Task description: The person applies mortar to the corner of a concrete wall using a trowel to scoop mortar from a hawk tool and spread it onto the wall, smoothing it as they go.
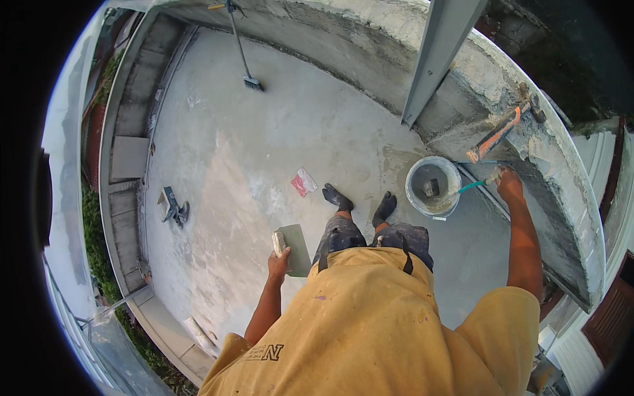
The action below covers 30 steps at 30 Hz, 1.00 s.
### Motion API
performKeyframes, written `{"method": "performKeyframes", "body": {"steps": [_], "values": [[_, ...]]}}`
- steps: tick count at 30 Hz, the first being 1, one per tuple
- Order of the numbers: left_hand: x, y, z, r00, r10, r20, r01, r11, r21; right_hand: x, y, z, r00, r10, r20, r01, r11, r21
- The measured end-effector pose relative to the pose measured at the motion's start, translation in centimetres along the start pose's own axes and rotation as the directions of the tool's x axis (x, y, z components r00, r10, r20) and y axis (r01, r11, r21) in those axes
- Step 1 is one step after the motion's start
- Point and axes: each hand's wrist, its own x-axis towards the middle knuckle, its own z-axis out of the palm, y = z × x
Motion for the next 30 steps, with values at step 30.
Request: {"method": "performKeyframes", "body": {"steps": [30], "values": [[-0.5, -5.5, 1.8, 0.985, -0.172, -0.02, 0.173, 0.983, 0.054, -13.6, -5.5, 21.6, 0.974, 0.106, -0.2, -0.045, 0.956, 0.289]]}}
